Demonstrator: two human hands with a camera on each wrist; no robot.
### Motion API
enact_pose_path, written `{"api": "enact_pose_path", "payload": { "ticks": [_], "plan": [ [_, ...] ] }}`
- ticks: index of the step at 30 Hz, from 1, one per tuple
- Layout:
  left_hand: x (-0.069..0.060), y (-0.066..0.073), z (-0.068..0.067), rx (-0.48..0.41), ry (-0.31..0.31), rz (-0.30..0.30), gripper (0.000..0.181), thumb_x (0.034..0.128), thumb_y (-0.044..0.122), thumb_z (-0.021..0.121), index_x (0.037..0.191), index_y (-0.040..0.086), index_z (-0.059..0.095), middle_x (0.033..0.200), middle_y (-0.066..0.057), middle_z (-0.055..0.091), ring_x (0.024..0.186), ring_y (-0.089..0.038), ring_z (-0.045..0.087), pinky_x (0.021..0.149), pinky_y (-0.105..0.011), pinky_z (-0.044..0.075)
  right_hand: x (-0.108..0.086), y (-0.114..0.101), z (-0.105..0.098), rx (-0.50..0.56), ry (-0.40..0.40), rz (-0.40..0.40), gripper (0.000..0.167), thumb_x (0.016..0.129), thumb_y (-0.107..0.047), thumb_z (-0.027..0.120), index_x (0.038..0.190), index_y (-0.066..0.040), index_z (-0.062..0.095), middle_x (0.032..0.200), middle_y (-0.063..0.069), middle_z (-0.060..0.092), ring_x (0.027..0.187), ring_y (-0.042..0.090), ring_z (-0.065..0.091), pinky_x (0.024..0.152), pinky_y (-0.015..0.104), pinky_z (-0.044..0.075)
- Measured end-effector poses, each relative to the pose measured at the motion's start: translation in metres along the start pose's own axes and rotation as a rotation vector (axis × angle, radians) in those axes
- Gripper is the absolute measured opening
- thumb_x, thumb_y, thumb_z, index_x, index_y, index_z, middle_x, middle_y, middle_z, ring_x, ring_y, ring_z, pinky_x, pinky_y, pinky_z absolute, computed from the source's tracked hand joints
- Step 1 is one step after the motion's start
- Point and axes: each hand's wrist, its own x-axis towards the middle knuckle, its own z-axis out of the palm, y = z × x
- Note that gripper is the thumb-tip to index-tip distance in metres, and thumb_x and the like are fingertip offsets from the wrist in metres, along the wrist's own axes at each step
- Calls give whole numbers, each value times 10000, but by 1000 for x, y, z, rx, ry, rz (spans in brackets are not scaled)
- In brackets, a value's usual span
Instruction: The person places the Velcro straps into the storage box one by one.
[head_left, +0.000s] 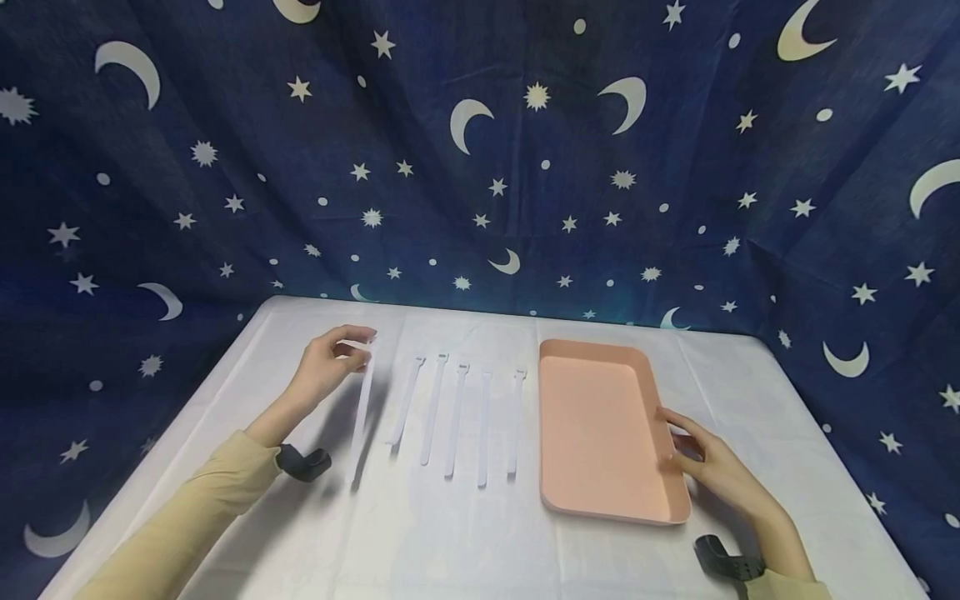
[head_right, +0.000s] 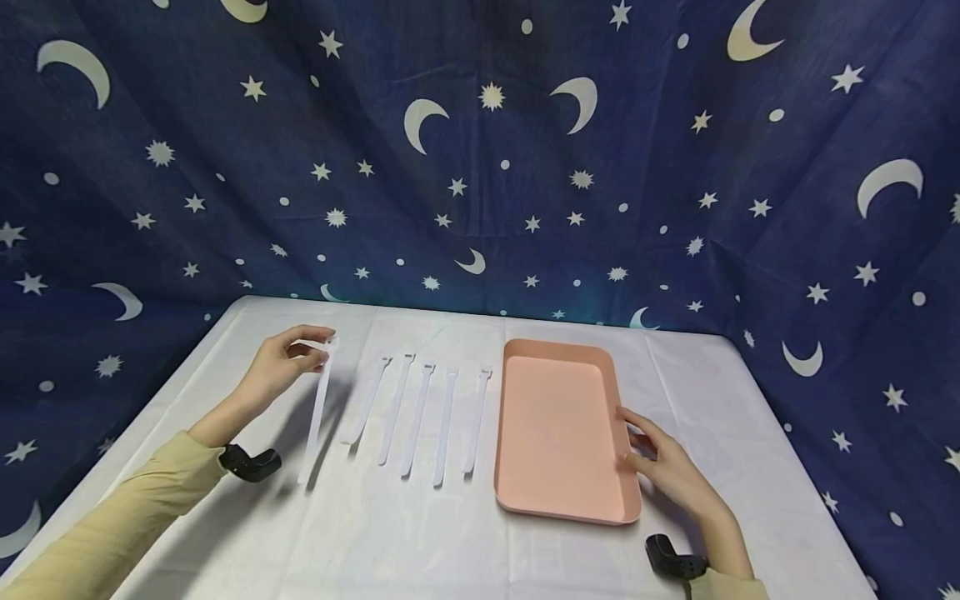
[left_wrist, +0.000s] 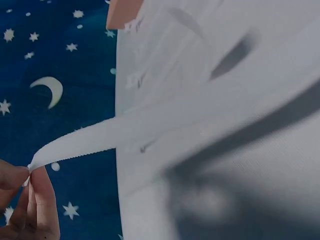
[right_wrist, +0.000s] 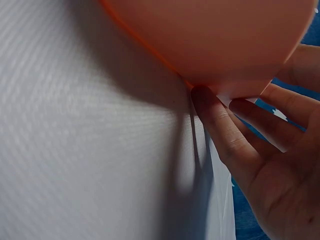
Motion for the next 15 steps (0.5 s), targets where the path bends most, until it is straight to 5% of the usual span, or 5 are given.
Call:
{"api": "enact_pose_path", "payload": {
  "ticks": [4, 8, 15],
  "plan": [
    [-1, 12, 4, -21, -5, 0, 372, 878, -12, 593, 1247, 31, 603, 1224, -215, 605, 789, 55, 615, 734, -216, 580, 0, 0, -1, -4, 2, -2, 708, 888, -229, 671, 1488, -76, 326, 1505, 229, 366, 1283, 527, 430, 964, 340, 488],
    [-3, 22, 8, -24, -18, 12, 368, 881, 2, 608, 1247, 41, 606, 1220, -206, 607, 811, 26, 628, 737, -220, 579, -1, 1, -1, -2, -1, 1, 703, 888, -218, 669, 1489, -90, 329, 1513, 218, 361, 1290, 524, 424, 937, 226, 462],
    [-4, 36, 20, -49, -61, 51, 366, 880, 4, 618, 1243, 55, 610, 1211, -193, 610, 834, -45, 650, 735, -231, 581, -1, 1, -1, 10, -9, 6, 707, 889, -231, 669, 1494, -106, 325, 1523, 202, 353, 1301, 519, 415, 937, 216, 452]
  ]
}}
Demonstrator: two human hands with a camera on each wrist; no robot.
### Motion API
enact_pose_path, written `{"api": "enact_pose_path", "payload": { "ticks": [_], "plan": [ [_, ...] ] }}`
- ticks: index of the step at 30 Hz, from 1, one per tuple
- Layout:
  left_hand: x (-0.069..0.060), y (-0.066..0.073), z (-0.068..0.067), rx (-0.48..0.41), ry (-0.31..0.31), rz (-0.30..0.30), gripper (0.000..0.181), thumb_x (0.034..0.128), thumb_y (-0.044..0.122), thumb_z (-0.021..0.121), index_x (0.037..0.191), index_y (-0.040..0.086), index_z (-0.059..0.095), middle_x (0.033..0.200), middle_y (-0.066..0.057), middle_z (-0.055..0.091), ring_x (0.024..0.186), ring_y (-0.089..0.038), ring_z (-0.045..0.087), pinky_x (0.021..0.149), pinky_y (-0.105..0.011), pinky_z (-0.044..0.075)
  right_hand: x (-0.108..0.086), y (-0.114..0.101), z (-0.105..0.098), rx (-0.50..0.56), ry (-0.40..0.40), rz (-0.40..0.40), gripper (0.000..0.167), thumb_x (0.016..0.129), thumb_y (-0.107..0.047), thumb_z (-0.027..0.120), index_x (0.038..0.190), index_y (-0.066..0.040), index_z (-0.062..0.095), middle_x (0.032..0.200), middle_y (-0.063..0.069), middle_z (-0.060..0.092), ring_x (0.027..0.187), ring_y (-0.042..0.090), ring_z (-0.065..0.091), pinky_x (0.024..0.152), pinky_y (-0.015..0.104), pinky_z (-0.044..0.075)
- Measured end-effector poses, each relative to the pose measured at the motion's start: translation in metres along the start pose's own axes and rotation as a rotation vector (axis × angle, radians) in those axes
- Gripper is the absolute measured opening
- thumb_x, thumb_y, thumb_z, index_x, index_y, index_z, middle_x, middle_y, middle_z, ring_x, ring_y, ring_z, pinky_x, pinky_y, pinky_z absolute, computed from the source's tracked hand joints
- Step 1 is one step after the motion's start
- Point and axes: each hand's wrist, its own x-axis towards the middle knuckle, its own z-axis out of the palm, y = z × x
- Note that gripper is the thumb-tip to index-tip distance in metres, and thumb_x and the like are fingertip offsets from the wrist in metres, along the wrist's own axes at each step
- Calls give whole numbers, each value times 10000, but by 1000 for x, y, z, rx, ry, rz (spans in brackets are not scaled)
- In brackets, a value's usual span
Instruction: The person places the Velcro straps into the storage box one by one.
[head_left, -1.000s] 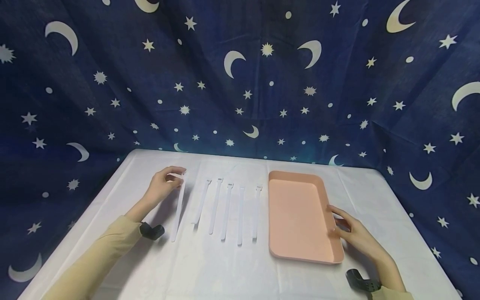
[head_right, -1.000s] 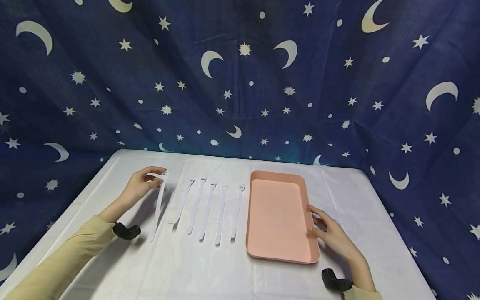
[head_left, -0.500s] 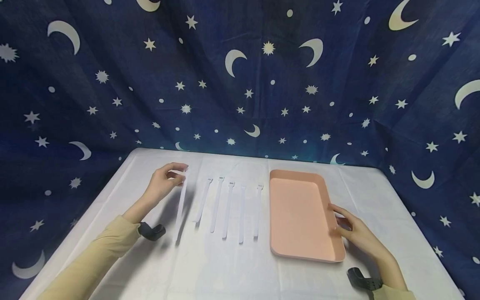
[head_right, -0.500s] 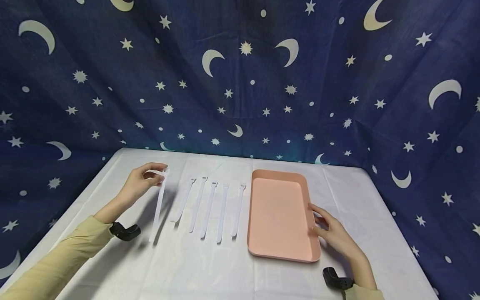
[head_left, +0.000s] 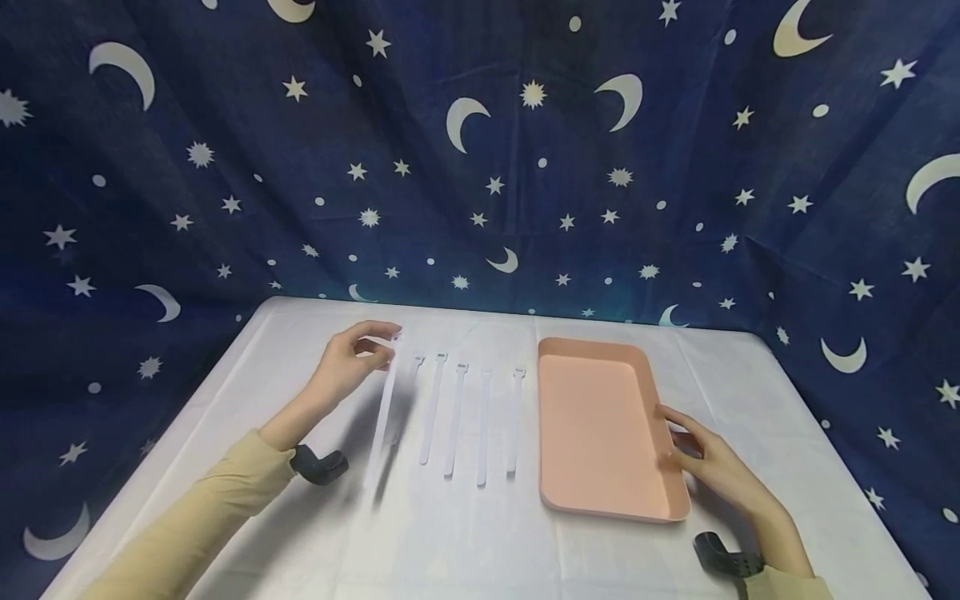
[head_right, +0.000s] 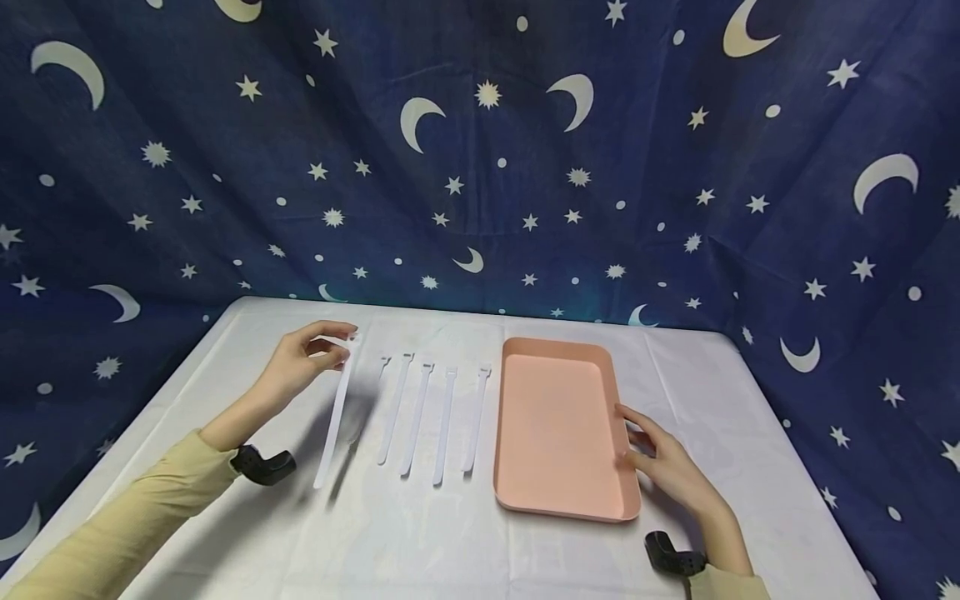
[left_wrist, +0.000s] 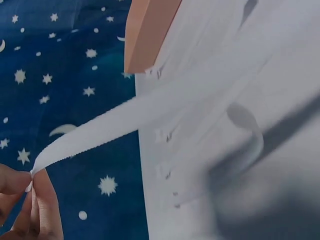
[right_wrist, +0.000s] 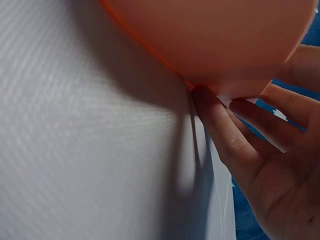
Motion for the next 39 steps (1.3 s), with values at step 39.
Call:
{"api": "enact_pose_path", "payload": {
  "ticks": [39],
  "plan": [
    [25, 16, 109, -243, -111, -23, 360, 857, -35, 602, 1204, 53, 640, 1182, -197, 618, 892, -200, 669, 767, -308, 593, -1, 1, 1, 31, 15, 0, 703, 880, -193, 674, 1488, -95, 335, 1516, 199, 364, 1290, 488, 446, 876, 104, 417]
  ]
}}
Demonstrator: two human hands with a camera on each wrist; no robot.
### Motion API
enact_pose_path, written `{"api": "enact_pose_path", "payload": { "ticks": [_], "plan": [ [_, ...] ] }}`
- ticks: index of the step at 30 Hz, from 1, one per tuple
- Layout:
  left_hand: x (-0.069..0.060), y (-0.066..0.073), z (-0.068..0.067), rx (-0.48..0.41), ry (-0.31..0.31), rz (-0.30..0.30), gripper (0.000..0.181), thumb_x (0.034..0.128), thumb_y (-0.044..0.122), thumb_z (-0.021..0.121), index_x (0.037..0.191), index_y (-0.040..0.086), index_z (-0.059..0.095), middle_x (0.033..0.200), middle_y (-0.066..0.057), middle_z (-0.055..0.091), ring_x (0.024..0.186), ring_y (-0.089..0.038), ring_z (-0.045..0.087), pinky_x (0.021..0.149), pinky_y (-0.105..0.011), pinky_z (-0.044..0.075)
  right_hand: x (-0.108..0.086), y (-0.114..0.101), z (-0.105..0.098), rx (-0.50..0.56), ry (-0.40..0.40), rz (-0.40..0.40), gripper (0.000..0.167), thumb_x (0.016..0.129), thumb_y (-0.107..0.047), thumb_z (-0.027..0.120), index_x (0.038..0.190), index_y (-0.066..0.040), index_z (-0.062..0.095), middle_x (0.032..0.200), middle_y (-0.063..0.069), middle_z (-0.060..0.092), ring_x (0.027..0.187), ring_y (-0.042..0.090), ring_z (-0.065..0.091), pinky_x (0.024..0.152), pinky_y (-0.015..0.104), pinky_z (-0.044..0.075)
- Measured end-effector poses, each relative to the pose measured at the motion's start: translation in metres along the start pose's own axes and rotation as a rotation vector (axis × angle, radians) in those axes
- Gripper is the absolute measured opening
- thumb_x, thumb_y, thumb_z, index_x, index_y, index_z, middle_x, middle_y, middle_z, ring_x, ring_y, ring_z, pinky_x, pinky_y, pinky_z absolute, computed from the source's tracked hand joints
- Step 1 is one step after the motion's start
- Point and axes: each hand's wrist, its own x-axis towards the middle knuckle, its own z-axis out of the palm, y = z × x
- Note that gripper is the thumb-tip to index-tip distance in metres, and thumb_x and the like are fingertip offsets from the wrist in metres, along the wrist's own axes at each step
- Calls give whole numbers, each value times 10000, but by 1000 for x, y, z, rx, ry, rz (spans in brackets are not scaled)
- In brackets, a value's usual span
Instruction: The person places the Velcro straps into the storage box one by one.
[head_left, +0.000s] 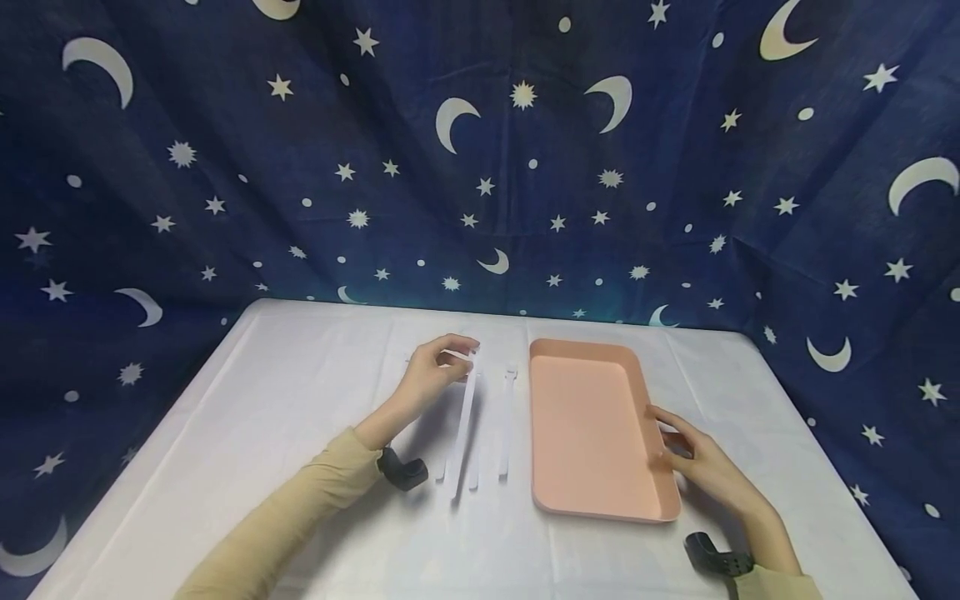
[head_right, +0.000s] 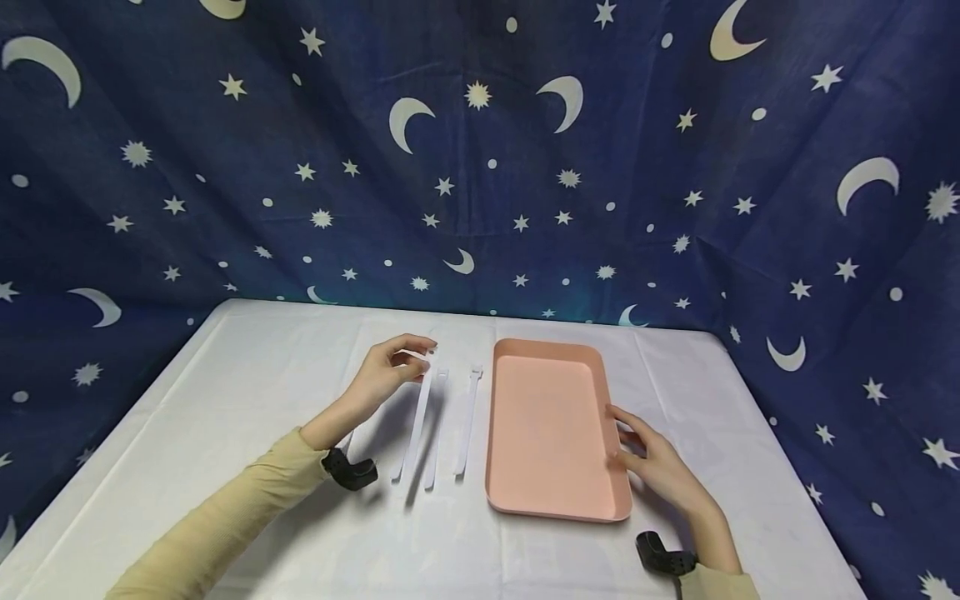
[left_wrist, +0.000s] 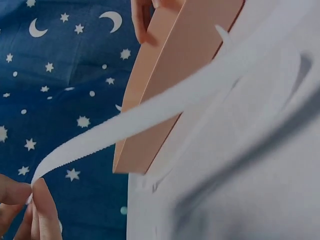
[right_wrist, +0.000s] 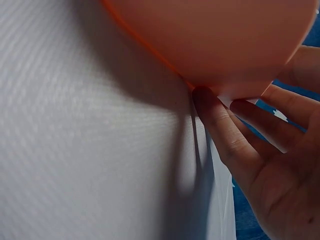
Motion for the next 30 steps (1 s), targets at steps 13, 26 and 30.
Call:
{"api": "enact_pose_path", "payload": {
  "ticks": [13, 26, 30],
  "plan": [
    [-2, 16, 42, -112, -61, -2, 321, 848, -22, 619, 1168, -2, 638, 1122, -220, 618, 806, -134, 676, 750, -315, 599, 0, -2, 1, 13, -2, -4, 695, 897, -188, 653, 1495, -87, 315, 1527, 215, 338, 1308, 528, 399, 1008, 565, 436],
    [3, 16, 83, -228, -90, -14, 312, 838, -47, 618, 1150, -30, 624, 1031, -172, 611, 715, -23, 633, 733, -310, 602, 0, -2, 2, -2, 9, -2, 693, 894, -191, 659, 1493, -96, 324, 1521, 207, 353, 1298, 498, 432, 978, 414, 491],
    [3, 19, 94, -245, -100, -35, 318, 836, -56, 626, 1152, -20, 626, 1016, -156, 606, 702, -23, 618, 727, -312, 602, -1, -1, 2, -3, 12, -7, 694, 888, -194, 667, 1489, -97, 333, 1516, 200, 366, 1287, 475, 454, 896, 166, 458]
  ]
}}
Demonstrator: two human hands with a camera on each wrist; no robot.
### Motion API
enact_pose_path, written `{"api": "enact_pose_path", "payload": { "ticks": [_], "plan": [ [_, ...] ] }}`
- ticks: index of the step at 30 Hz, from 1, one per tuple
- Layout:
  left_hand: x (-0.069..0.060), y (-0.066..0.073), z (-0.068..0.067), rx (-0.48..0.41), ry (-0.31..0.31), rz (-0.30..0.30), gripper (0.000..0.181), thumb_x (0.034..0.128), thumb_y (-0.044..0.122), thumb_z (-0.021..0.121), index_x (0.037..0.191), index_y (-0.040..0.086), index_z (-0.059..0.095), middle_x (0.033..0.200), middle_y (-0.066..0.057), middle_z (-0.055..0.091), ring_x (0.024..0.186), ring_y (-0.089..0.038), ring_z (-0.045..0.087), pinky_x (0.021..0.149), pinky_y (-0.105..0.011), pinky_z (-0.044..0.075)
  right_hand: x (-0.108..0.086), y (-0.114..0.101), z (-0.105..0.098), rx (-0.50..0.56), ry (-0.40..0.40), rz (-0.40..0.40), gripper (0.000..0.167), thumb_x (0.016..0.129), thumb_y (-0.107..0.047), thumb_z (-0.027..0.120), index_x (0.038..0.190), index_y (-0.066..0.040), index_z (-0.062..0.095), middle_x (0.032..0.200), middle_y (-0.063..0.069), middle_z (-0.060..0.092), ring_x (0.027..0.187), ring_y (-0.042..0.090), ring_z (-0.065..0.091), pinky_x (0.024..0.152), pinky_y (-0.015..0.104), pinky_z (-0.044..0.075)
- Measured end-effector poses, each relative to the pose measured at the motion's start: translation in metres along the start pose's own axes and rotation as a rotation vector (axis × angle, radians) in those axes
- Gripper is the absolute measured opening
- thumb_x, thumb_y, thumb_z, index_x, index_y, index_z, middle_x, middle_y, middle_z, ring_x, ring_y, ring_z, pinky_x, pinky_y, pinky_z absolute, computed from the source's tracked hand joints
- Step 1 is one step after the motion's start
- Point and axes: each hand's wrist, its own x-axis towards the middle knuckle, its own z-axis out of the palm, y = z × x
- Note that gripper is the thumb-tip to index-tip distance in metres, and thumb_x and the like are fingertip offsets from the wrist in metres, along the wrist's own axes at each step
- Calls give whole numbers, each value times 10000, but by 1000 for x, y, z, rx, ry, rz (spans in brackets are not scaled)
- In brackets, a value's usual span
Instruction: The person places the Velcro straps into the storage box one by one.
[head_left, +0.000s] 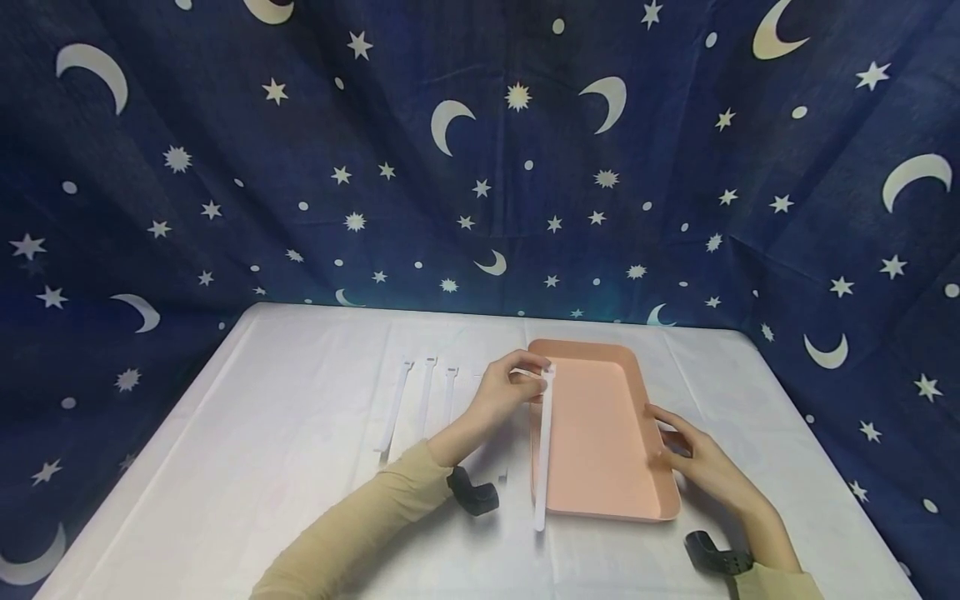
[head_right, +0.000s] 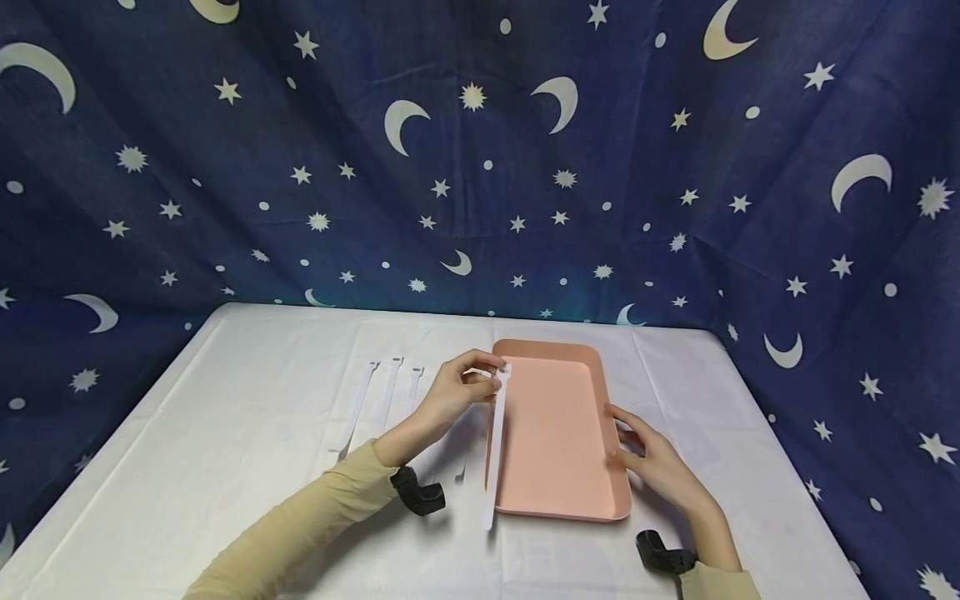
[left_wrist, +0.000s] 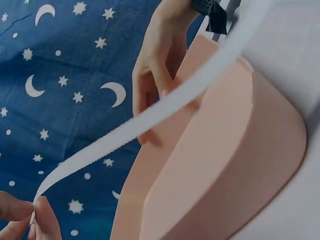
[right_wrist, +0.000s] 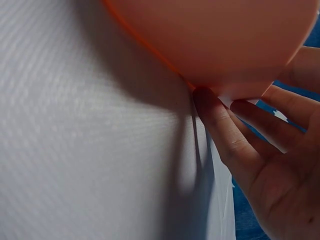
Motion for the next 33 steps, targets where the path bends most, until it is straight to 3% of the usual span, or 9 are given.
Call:
{"api": "enact_pose_path", "payload": {
  "ticks": [2, 7, 14, 22, 33],
  "plan": [
    [1, 1, 6, -6, 0, -14, 316, 834, -63, 627, 1147, -17, 629, 1006, -147, 602, 703, -24, 616, 721, -300, 602, 0, 0, 0, -1, 1, 2, 696, 888, -206, 669, 1489, -98, 335, 1516, 198, 366, 1286, 474, 455, 881, 140, 444],
    [6, 0, 20, -45, -2, -45, 298, 830, -79, 625, 1123, -31, 629, 963, -118, 591, 700, -31, 607, 720, -282, 600, 0, 1, 0, -15, 1, 8, 698, 889, -225, 670, 1488, -97, 335, 1517, 200, 365, 1291, 487, 447, 923, 229, 466],
    [16, 1, 38, -120, 26, -83, 298, 815, -100, 619, 1109, -57, 623, 928, -76, 593, 700, -39, 603, 731, -302, 602, 0, 1, 0, -19, 6, 7, 690, 888, -217, 669, 1482, -87, 344, 1509, 200, 377, 1276, 473, 468, 883, 135, 436],
    [28, 5, 53, -205, 40, -138, 308, 799, -117, 614, 1103, -68, 620, 851, -12, 554, 681, -57, 582, 716, -278, 599, 2, 1, 2, -40, 13, -11, 665, 900, -206, 655, 1480, -89, 351, 1499, 200, 393, 1254, 442, 494, 893, 163, 467],
    [43, 2, 69, -230, 53, -203, 321, 798, -116, 607, 1112, -54, 627, 838, -20, 554, 694, -81, 575, 689, -244, 593, 1, 3, 0, 7, -8, -8, 680, 907, -205, 646, 1489, -69, 320, 1521, 215, 349, 1291, 505, 433, 882, 107, 414]
  ]
}}
